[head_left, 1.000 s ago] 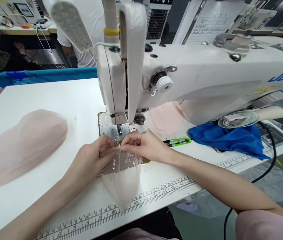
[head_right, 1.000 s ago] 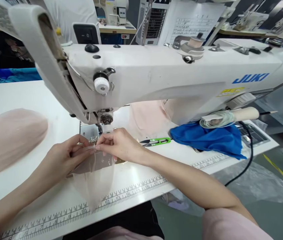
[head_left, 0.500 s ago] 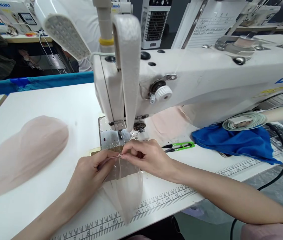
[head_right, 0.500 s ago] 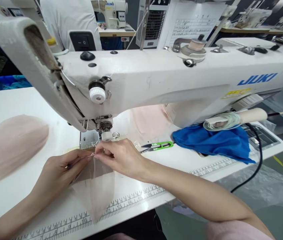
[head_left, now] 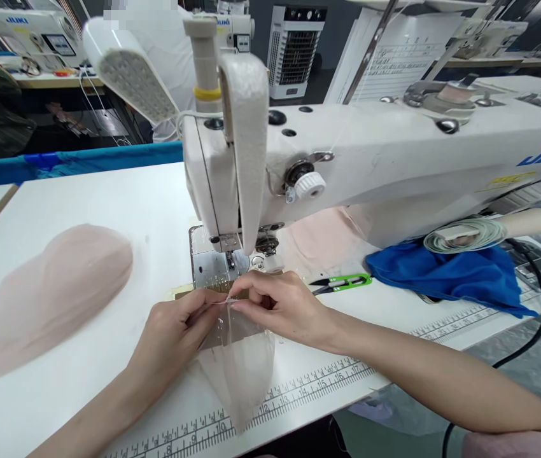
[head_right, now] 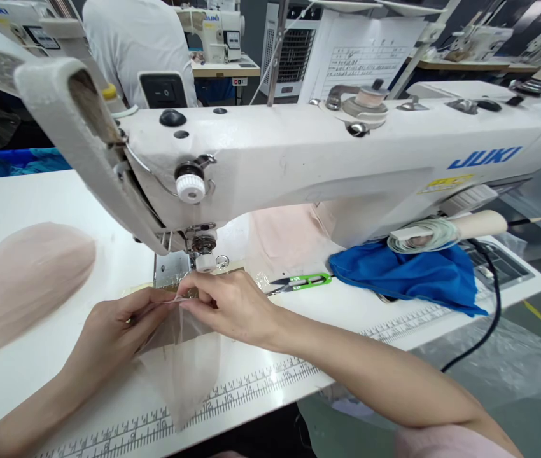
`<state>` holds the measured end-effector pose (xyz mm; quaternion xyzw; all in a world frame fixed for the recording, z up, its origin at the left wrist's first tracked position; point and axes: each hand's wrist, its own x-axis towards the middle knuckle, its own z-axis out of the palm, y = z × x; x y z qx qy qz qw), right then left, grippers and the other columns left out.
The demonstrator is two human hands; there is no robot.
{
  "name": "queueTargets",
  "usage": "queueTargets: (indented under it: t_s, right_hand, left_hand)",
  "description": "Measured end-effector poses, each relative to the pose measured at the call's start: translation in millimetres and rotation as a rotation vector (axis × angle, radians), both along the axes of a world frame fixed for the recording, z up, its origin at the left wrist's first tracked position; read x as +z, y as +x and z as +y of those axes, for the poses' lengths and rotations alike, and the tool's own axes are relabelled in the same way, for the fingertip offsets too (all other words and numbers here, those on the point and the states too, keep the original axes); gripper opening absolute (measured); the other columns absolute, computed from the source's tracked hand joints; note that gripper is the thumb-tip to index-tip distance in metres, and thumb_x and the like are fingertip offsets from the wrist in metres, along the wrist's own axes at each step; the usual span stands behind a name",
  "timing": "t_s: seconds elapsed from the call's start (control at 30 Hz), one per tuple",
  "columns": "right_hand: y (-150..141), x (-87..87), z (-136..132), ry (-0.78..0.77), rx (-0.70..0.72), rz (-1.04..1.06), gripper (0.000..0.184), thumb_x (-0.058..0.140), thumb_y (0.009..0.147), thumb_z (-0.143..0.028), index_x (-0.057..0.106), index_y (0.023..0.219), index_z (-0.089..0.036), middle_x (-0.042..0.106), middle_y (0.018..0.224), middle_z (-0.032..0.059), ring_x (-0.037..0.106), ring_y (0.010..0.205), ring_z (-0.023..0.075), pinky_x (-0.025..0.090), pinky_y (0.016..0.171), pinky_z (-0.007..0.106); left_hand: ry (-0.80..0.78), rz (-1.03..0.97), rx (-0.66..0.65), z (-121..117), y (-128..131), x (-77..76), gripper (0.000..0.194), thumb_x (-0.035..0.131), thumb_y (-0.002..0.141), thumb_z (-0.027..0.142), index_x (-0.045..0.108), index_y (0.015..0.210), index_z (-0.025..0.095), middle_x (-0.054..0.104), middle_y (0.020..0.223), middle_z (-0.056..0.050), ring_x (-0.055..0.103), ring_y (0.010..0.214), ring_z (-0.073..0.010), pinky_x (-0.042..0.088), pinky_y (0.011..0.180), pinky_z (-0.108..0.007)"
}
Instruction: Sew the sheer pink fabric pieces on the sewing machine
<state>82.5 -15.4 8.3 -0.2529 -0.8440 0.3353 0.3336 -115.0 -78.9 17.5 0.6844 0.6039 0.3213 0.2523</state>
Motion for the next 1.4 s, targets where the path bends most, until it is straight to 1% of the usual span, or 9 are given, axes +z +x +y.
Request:
queueTargets:
  t_s: [0.33,0.57,0.73,0.83,0.93,1.07,1.2,1.27,1.4]
  right_hand:
    - [0,-2.7,1,0.015,0.029,-0.004,0.009,0.063,0.091,-0.018,0.063,0.099,-0.014,0.042,0.055,-0.012,0.041,0.046,0.0029,0.037,0.048,0.014]
    - [0,0.3,0,-0.044,0.055,-0.056,0.008,0.059,0.092,-0.018,0.062,0.099,-0.017,0.04,0.055,-0.0124,0.042,0.046,0.0038,0.038,0.048,0.015]
    - [0,-1.2,0,0.003,0.06,-0.042,0.009,0.059,0.092,-0.018,0.065,0.099,-0.016,0.041,0.053,-0.0119,0.041,0.047,0.0045,0.038,0.047,0.016]
    - [0,-1.6,1,0.043,0.068,0.037,0.011,0.059,0.094,-0.021,0.069,0.097,-0.016,0.057,0.057,-0.0078,0.049,0.05,0.0049,0.043,0.05,0.016]
    - [0,-1.5,1,0.092,0.083,0.134,0.012,0.059,0.095,-0.022,0.07,0.096,-0.015,0.073,0.077,-0.0001,0.065,0.064,0.0059,0.051,0.059,0.015]
    - [2,-3.7,2,0.312,0.064,0.188,0.007,0.063,0.093,-0.016,0.069,0.094,-0.013,0.075,0.076,-0.0013,0.064,0.06,0.0048,0.051,0.057,0.014]
    - [5,-3.9,5,0.818,0.014,0.149,0.009,0.061,0.092,-0.012,0.07,0.095,-0.013,0.059,0.053,-0.0082,0.045,0.044,0.0053,0.035,0.041,0.021]
    - [6,-1.1,6,0.997,0.015,0.143,0.01,0.062,0.089,-0.009,0.072,0.09,-0.012,0.052,0.049,-0.0091,0.04,0.043,0.005,0.03,0.039,0.022]
    - [8,8.0,5,1.13,0.052,0.14,0.005,0.073,0.081,-0.01,0.073,0.076,-0.014,0.048,0.049,-0.0089,0.037,0.043,0.0035,0.028,0.037,0.022]
  left_hand:
    - [0.015,-0.025,-0.028,0,1,1.7,0.018,0.054,0.088,0.028,0.071,0.083,0.024,0.05,0.045,0.009,0.038,0.038,-0.007,0.031,0.039,-0.018]
    - [0.106,0.008,-0.044,-1,1,1.1,0.015,0.055,0.089,0.026,0.068,0.081,0.024,0.054,0.046,0.01,0.039,0.037,-0.0055,0.031,0.039,-0.016]
    - [0.238,0.111,-0.005,-4,0,-1.3,0.021,0.058,0.092,0.035,0.064,0.076,0.023,0.054,0.047,0.01,0.042,0.038,-0.0049,0.029,0.038,-0.016]
    - [0.316,0.193,-0.017,-5,-1,0.0,0.027,0.052,0.096,0.039,0.062,0.078,0.022,0.056,0.049,0.009,0.042,0.037,-0.0047,0.028,0.037,-0.017]
    - [0.409,0.245,-0.085,-6,-1,2.1,0.026,0.048,0.099,0.037,0.061,0.083,0.022,0.063,0.055,0.008,0.045,0.037,-0.0043,0.029,0.037,-0.017]
    - [0.403,0.239,-0.118,-7,0,1.6,0.015,0.051,0.099,0.034,0.06,0.097,0.023,0.066,0.059,0.009,0.056,0.042,-0.0057,0.038,0.041,-0.015]
    - [0.378,0.173,-0.17,-8,1,1.0,0.017,0.05,0.099,0.029,0.061,0.111,0.024,0.077,0.079,0.006,0.067,0.054,-0.0063,0.05,0.051,-0.013]
    - [0.429,0.153,-0.225,-8,2,2.3,0.015,0.051,0.098,0.026,0.064,0.106,0.025,0.078,0.084,0.005,0.07,0.061,-0.0069,0.053,0.056,-0.013]
    - [0.448,0.174,-0.199,-10,4,6.6,0.016,0.053,0.098,0.028,0.066,0.091,0.022,0.075,0.071,0.005,0.068,0.055,-0.007,0.05,0.051,-0.013]
